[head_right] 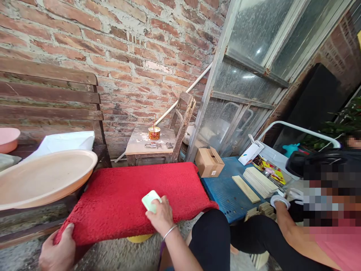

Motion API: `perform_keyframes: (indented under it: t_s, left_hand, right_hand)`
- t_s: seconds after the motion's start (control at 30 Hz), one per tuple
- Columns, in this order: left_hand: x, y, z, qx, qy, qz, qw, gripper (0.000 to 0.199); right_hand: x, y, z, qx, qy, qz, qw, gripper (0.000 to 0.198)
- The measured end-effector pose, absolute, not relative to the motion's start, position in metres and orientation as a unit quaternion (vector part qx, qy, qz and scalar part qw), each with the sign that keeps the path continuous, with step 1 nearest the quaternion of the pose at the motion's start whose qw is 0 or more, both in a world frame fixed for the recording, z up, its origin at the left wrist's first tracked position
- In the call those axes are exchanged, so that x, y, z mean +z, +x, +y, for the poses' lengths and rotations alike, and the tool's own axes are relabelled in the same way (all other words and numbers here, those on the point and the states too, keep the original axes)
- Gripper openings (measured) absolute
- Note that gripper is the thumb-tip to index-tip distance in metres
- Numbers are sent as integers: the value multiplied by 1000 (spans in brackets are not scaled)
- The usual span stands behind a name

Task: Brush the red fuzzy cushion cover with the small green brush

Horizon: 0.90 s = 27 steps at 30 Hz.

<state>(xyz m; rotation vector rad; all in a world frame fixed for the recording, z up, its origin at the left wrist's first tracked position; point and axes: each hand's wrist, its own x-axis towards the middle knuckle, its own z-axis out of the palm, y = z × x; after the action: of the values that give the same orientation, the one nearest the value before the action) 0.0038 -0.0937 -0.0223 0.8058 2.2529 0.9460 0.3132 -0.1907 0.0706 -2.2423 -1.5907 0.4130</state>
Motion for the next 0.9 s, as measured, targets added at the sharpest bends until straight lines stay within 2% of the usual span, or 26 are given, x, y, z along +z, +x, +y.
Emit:
perform_keyframes:
  t_s: [0.13, 0.4, 0.73, 0.9]
  left_hand:
    - [-32, 0, -90, 370, 306, 832, 278, 76]
    - [-38, 6, -91, 396, 296, 828, 266, 69]
    - [-27, 9, -94, 369, 295, 835, 281, 72]
    - [-27, 11, -94, 365, 297, 838, 278, 72]
  right_hand:
    - [61, 303, -186, 167, -770, -591, 174, 41]
    - [74, 394, -205, 91, -873, -460, 135, 36]
    - [56, 305, -191, 156, -766, -600, 169, 30]
    - [58, 381, -204, 134, -843, -500, 147, 36]
